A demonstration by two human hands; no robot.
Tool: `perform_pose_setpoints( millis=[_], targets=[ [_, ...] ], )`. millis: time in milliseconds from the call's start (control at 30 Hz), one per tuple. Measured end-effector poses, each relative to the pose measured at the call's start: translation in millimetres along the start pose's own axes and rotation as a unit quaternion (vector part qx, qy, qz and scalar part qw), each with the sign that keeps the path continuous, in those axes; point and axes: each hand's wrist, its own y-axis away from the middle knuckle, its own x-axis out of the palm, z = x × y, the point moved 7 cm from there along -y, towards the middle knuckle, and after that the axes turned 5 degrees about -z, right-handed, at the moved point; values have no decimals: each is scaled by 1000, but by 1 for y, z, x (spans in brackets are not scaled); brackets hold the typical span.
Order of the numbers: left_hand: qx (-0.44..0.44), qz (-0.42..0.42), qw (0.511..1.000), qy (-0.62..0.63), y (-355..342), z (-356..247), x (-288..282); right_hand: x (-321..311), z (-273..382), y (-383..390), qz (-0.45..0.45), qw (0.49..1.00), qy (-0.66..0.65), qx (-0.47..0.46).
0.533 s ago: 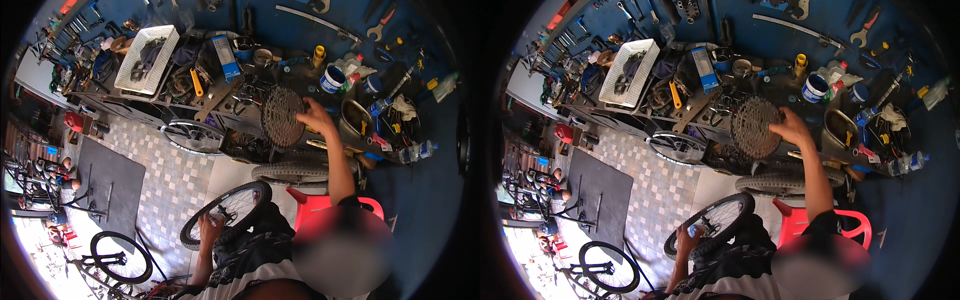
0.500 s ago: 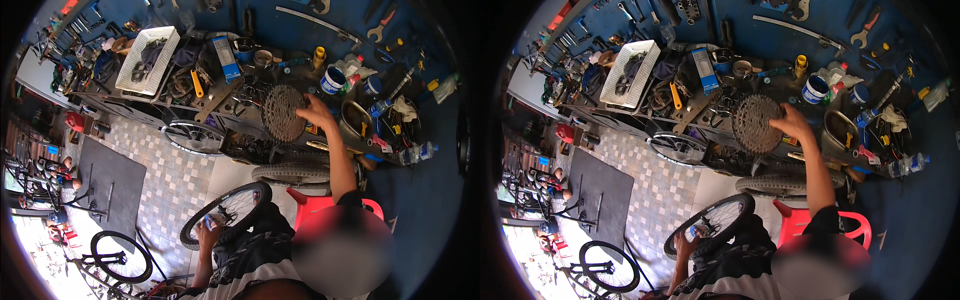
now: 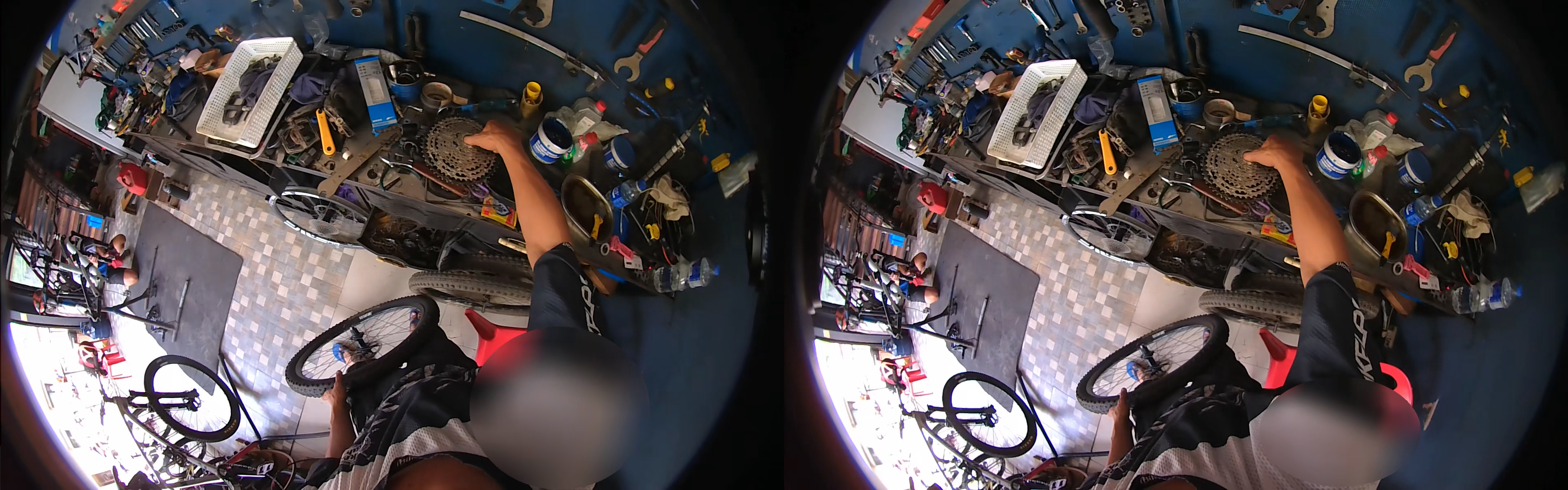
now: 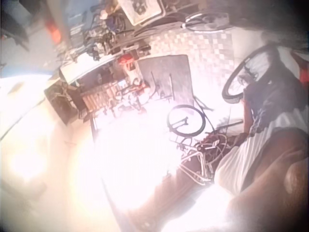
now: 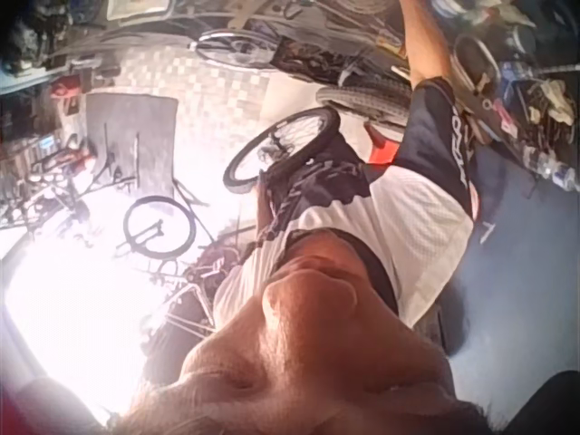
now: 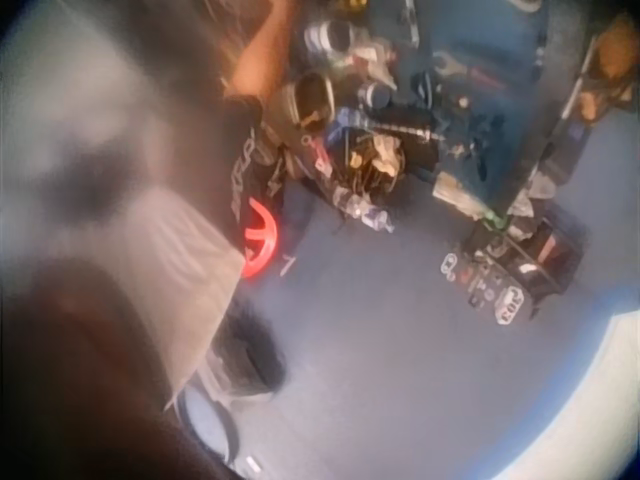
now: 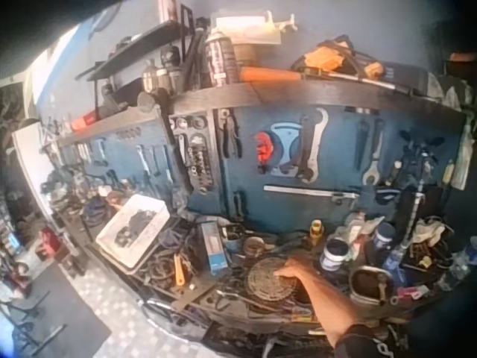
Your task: The person removes a cassette from a bicycle wheel, places it on a workbench, and then uses a tool to adjust the hub. The person handles the wheel and tools throughout the process in a workshop setting.
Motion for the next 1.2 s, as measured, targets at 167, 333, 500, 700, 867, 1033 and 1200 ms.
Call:
perform_pose_setpoints(
  millis=[167, 333, 500, 700, 867, 1033, 1200],
  targets=[
    [100, 120, 978, -138, 14, -22, -3, 5, -9, -9, -34, 999, 3, -5],
    [86, 116, 984, -108, 14, -25, -9, 10, -21, -8, 54, 998, -36, -17],
    [81, 125, 978, -148, -5, -18, -7, 29, -55, -3, 71, 959, -274, -24],
    [148, 123, 953, -233, -18, -28, -9, 37, -79, -1, 63, 924, -375, -44],
    [-6, 58, 998, 18, -18, -24, -20, 40, -90, 6, -10, 929, -363, -67],
    [-69, 31, 963, 259, -26, -27, -27, 25, -115, 27, -212, 953, -168, -136],
    [58, 19, 925, 375, -70, -44, -33, 33, -118, 40, -156, 960, -223, -71]
  ],
)
